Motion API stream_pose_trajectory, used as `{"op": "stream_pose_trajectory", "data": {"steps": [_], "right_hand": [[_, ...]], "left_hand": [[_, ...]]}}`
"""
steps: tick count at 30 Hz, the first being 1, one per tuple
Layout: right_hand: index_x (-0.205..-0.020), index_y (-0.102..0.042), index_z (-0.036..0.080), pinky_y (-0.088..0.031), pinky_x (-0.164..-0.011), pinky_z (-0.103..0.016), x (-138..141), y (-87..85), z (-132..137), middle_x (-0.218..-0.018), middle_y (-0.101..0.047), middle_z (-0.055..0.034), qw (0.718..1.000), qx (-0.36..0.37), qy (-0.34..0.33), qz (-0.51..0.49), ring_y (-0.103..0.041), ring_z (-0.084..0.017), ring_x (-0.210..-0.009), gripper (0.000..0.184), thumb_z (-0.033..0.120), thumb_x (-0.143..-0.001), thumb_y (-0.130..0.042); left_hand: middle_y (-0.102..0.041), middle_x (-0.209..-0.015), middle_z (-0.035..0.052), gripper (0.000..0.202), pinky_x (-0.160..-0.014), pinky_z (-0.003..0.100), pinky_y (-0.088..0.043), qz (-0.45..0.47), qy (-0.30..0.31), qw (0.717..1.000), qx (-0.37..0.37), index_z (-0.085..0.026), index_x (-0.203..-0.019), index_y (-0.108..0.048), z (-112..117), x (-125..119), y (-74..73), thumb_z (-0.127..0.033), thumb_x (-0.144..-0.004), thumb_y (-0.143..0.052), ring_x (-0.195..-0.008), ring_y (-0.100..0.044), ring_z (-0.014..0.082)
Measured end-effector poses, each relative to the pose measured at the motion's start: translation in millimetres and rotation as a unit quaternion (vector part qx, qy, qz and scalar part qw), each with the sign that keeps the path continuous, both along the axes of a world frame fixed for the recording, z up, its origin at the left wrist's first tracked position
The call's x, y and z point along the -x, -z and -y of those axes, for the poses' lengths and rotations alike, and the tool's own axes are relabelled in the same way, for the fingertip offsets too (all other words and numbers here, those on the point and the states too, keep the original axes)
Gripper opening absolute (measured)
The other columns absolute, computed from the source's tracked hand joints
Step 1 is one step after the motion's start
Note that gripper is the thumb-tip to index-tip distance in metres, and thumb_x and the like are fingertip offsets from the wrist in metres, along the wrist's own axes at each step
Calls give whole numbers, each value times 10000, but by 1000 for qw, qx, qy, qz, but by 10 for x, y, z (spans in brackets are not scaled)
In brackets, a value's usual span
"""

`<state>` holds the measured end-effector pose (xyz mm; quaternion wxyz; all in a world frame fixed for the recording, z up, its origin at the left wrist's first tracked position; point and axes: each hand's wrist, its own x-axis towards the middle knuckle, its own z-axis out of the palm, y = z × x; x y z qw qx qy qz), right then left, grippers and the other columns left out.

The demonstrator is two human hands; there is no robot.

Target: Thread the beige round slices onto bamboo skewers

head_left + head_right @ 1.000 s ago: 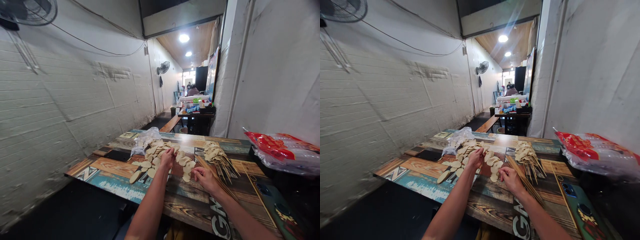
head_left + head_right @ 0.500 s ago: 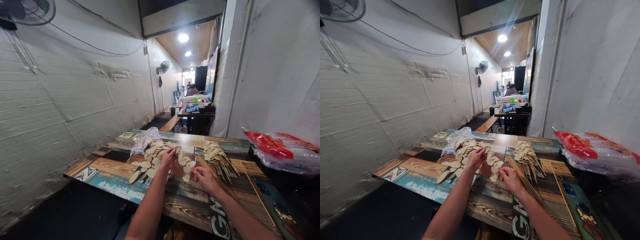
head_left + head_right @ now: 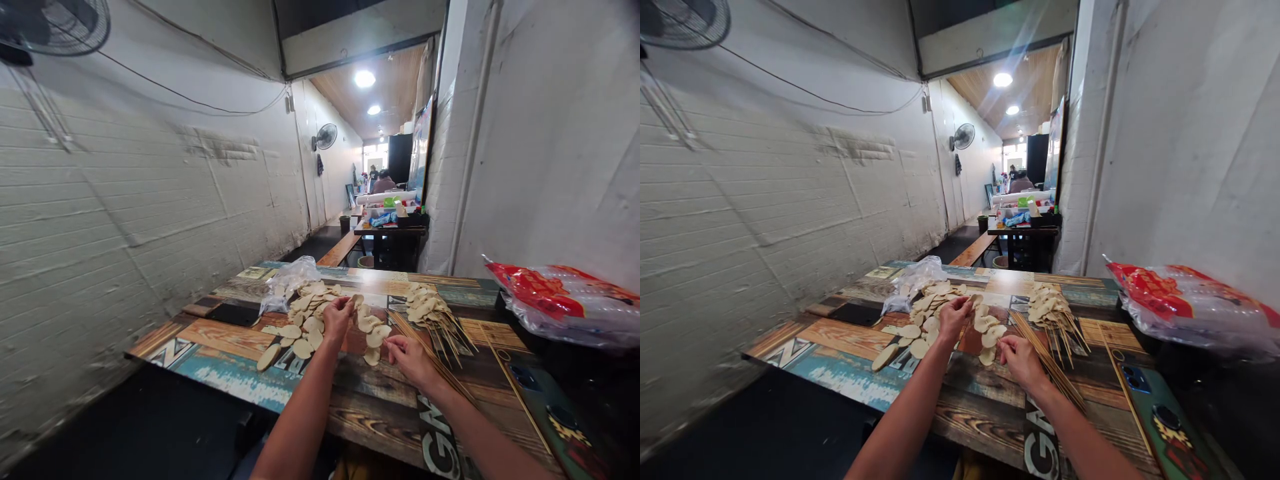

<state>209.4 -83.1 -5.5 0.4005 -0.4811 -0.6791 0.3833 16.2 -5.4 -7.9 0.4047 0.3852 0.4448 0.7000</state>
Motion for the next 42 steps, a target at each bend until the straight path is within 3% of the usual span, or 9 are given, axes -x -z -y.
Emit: {"op": "stream_pose_trajectory", "data": {"steps": [7, 16, 22, 30, 42], "right_hand": [[-644, -635, 183, -349, -501, -262, 6, -6, 4, -499, -567, -4, 1000, -7, 4, -26, -495, -142, -477, 313, 438, -784, -519], [-698, -693, 164, -357, -505, -259, -1, 45, -13, -501, -563, -4, 999, -24, -10, -35, -486, -141, -486, 349, 452, -807, -528], [-716, -709, 158, -381, -531, -266, -8, 58, -23, -518, -576, -15, 999, -29, -21, -36, -513, -149, -519, 341, 428, -811, -524], [-763, -732, 159, -394, -527, -266, -10, 84, -27, -515, -577, -12, 999, -19, -18, -32, -517, -151, -514, 355, 454, -806, -538], [-659, -708, 170, -415, -530, -263, 3, 11, 18, -520, -585, -17, 999, -32, -22, -33, -525, -149, -521, 349, 439, -801, -537]], "left_hand": [[-690, -685, 46, 343, -600, 237, -449, -25, 5, 1000, -6, -142, -735, -731, 19, -35, -15, -417, -559, -837, -607, -581, 135], [-598, -583, -11, 366, -487, 211, -365, 127, 26, 989, 66, -131, -659, -667, 40, -2, -99, -385, -484, -866, -502, -503, 81], [-564, -541, -26, 379, -446, 197, -322, 162, 37, 982, 85, -123, -641, -633, 37, 28, -131, -340, -455, -881, -453, -470, 64], [-568, -542, -22, 376, -446, 201, -308, 169, 40, 981, 84, -126, -622, -612, 56, 6, -153, -326, -449, -879, -454, -477, 67], [-580, -547, -28, 275, -489, 211, -372, 164, 27, 983, 80, -153, -616, -611, 74, -16, -164, -314, -547, -823, -475, -493, 79]]}}
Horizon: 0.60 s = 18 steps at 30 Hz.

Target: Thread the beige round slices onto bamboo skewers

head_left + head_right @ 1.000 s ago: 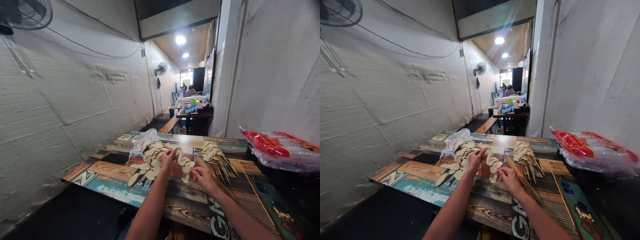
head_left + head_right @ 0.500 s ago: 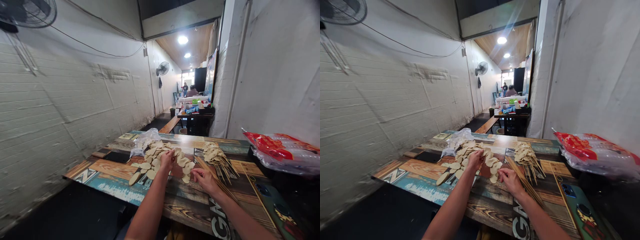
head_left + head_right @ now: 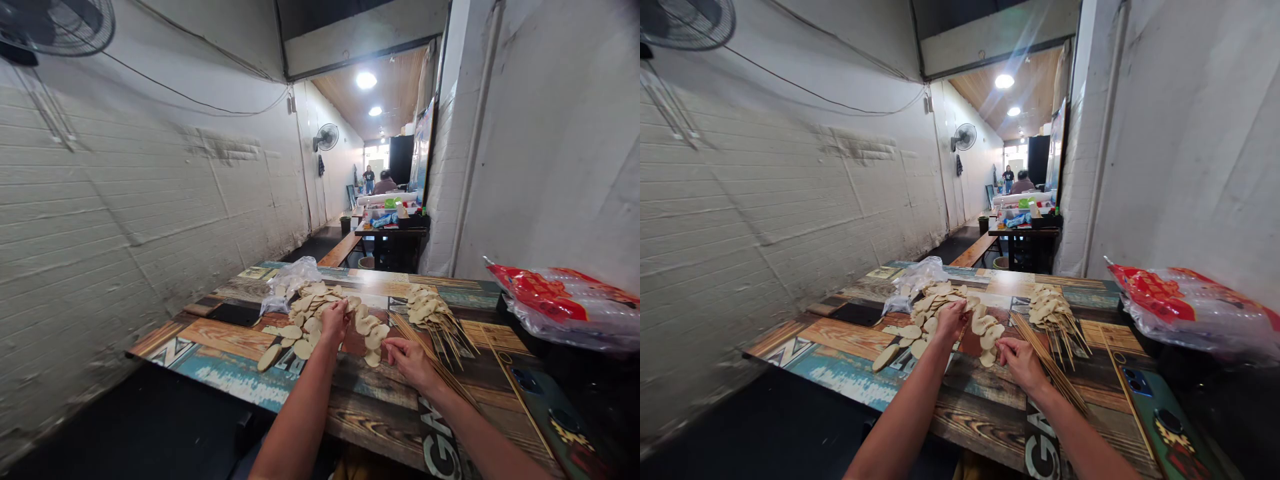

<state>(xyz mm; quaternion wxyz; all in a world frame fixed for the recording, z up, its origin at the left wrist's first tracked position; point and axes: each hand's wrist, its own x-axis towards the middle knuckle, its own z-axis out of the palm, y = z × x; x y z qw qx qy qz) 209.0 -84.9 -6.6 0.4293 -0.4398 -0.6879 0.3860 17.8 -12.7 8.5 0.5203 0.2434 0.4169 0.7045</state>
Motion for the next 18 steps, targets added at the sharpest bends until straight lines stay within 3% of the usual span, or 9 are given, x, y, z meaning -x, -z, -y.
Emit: {"op": "stream_pose_trajectory", "data": {"steps": [9, 18], "right_hand": [[-677, -713, 175, -385, -497, -264, 0, 8, -7, -526, -580, -27, 1000, 12, 2, -14, -503, -149, -503, 388, 506, -796, -550], [-657, -705, 165, -393, -515, -268, -4, 46, -34, -521, -575, -24, 1000, 3, 6, -20, -502, -146, -506, 380, 474, -812, -546]], "left_hand": [[-582, -581, -29, 386, -499, 212, -385, -1, 15, 1000, -12, -144, -639, -614, 23, -2, -21, -354, -444, -873, -502, -513, 78], [-581, -574, -25, 420, -491, 211, -373, 5, 46, 999, -9, -134, -646, -611, 29, 1, -8, -337, -418, -899, -506, -522, 82]]}}
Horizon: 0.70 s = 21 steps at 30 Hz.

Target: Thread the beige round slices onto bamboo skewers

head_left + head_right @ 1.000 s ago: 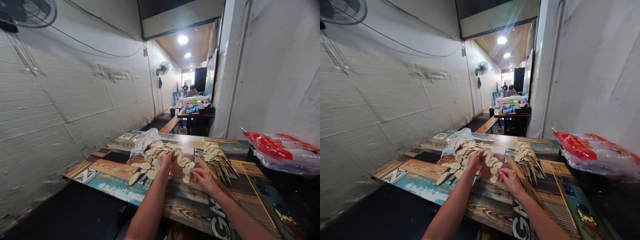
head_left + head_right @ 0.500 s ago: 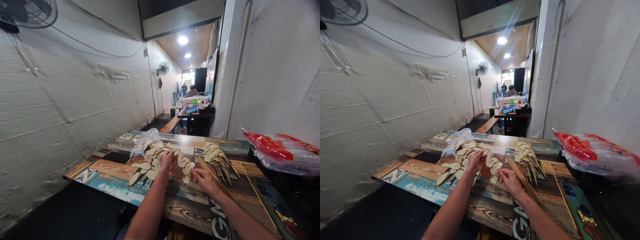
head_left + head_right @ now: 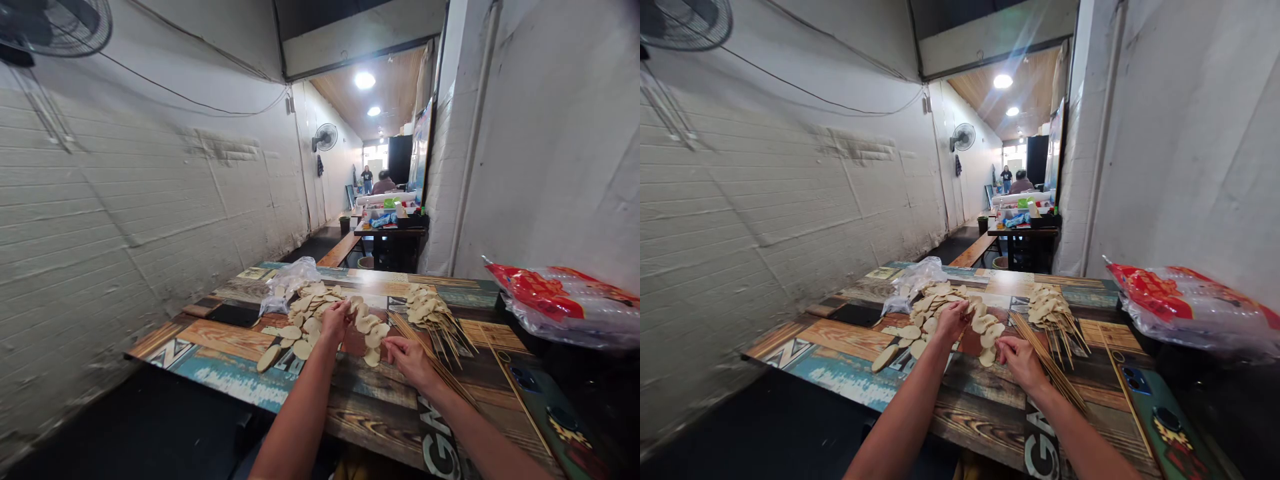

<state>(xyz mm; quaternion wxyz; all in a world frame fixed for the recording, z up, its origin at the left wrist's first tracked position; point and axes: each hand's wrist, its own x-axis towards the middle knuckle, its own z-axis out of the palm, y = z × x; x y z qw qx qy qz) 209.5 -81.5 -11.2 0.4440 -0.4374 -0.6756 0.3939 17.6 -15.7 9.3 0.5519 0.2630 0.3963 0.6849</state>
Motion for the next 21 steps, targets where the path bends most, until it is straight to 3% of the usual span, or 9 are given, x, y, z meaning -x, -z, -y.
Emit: {"op": "stream_pose_trajectory", "data": {"steps": [9, 13, 21], "right_hand": [[-708, -712, 172, -377, -487, -267, 35, -15, -3, -510, -567, -15, 1000, 15, 0, -11, -487, -140, -474, 405, 540, -796, -564], [-690, -699, 178, -368, -477, -265, 48, -36, 6, -499, -561, -13, 1000, 22, -7, -22, -479, -139, -468, 415, 560, -780, -567], [-607, -644, 174, -368, -490, -249, 50, -6, 7, -500, -548, -3, 999, 24, -7, -24, -481, -130, -489, 401, 516, -797, -556]], "left_hand": [[-664, -686, 25, 309, -599, 248, -475, 47, 6, 999, -12, -136, -721, -649, -21, -37, -24, -372, -632, -828, -595, -596, 118], [-683, -703, 30, 283, -642, 251, -508, 63, 46, 997, -6, -130, -747, -663, -22, -58, -10, -323, -638, -839, -625, -627, 130], [-693, -702, 39, 232, -647, 252, -517, 80, 69, 994, 13, -110, -753, -681, -36, -65, 39, -247, -644, -834, -620, -634, 135]]}}
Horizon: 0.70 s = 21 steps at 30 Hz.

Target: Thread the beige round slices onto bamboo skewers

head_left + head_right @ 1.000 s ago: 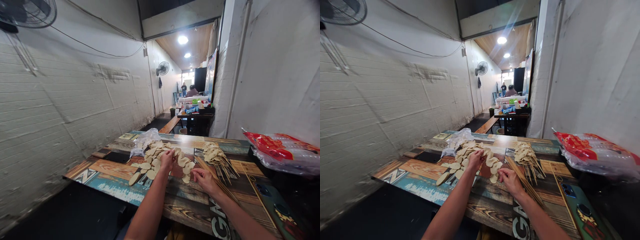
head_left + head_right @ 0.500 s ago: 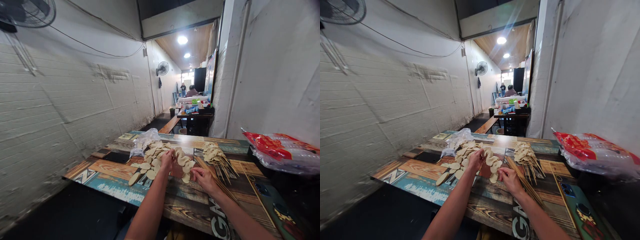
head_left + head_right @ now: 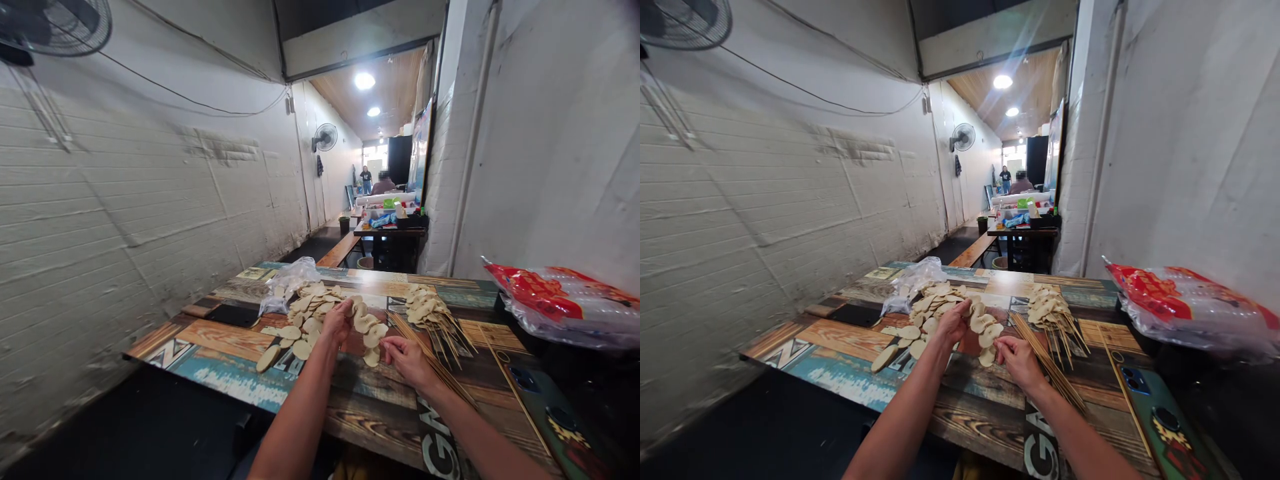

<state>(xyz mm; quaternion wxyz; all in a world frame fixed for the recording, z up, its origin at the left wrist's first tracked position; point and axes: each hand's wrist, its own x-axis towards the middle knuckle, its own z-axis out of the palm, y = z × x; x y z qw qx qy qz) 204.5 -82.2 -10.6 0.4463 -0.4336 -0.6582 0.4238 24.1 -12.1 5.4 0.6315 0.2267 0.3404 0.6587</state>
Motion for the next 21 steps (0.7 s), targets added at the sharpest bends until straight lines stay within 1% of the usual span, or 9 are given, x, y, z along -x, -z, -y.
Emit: {"op": "stream_pose_trajectory", "data": {"steps": [3, 5, 8, 11, 13, 15, 17, 19, 21], "right_hand": [[-610, -633, 174, -381, -518, -250, 3, 26, -13, -515, -559, -4, 1000, -1, -5, -5, -491, -129, -509, 402, 514, -807, -549], [-622, -636, 173, -375, -508, -248, 4, 34, -25, -524, -563, -4, 1000, 2, -3, -7, -484, -125, -500, 412, 529, -809, -548], [-671, -661, 167, -364, -486, -249, 1, 33, -43, -525, -563, -3, 1000, 3, 5, -17, -476, -125, -481, 422, 557, -796, -560], [-721, -679, 165, -359, -473, -251, -4, 14, -47, -516, -557, 3, 999, 4, 19, -29, -480, -132, -475, 420, 569, -773, -575], [-725, -681, 167, -353, -467, -250, -2, -5, -39, -508, -551, 8, 999, 10, 26, -34, -476, -132, -470, 421, 575, -758, -583], [-709, -677, 167, -341, -456, -244, 6, -19, -25, -500, -549, 14, 999, 20, 26, -43, -459, -121, -454, 422, 578, -745, -592], [-704, -669, 166, -304, -429, -234, 15, -26, -13, -495, -547, 22, 998, 40, 21, -54, -413, -101, -416, 420, 578, -736, -596], [-703, -659, 168, -262, -404, -229, 20, -27, -7, -490, -544, 28, 996, 60, 17, -59, -363, -85, -382, 416, 577, -735, -589], [-707, -659, 171, -267, -406, -232, 18, -28, -9, -490, -550, 24, 997, 56, 18, -52, -371, -90, -383, 403, 563, -746, -578]], "left_hand": [[-696, -723, 51, 227, -689, 267, -529, -5, 7, 1000, -6, -107, -767, -682, -4, 8, -20, -256, -668, -822, -666, -655, 154], [-702, -756, 62, 231, -697, 270, -534, -5, 10, 1000, -2, -112, -785, -681, 4, 25, -44, -283, -694, -808, -703, -668, 168], [-713, -826, 88, 263, -669, 265, -532, -2, 43, 999, 11, -124, -834, -682, 32, 52, -69, -339, -722, -787, -739, -678, 177], [-722, -873, 91, 303, -642, 268, -526, -19, 85, 996, 8, -141, -859, -678, 57, 54, -54, -290, -651, -840, -717, -672, 171], [-718, -834, 63, 340, -631, 263, -517, -36, 81, 996, 1, -149, -835, -670, 60, 42, -30, -211, -573, -876, -669, -652, 151], [-704, -775, 37, 351, -612, 249, -503, -50, 64, 997, -1, -148, -808, -662, 55, 28, -12, -177, -536, -883, -625, -627, 130], [-691, -737, 25, 336, -589, 235, -490, -58, 50, 997, 11, -147, -798, -662, 50, 14, -10, -186, -543, -877, -593, -610, 116], [-686, -718, 20, 314, -583, 233, -489, -51, 52, 997, 30, -152, -798, -662, 49, 0, -20, -205, -566, -866, -584, -610, 117], [-682, -707, 18, 295, -599, 243, -503, -31, 63, 997, 43, -157, -796, -658, 50, -17, -33, -214, -586, -857, -592, -619, 124]]}}
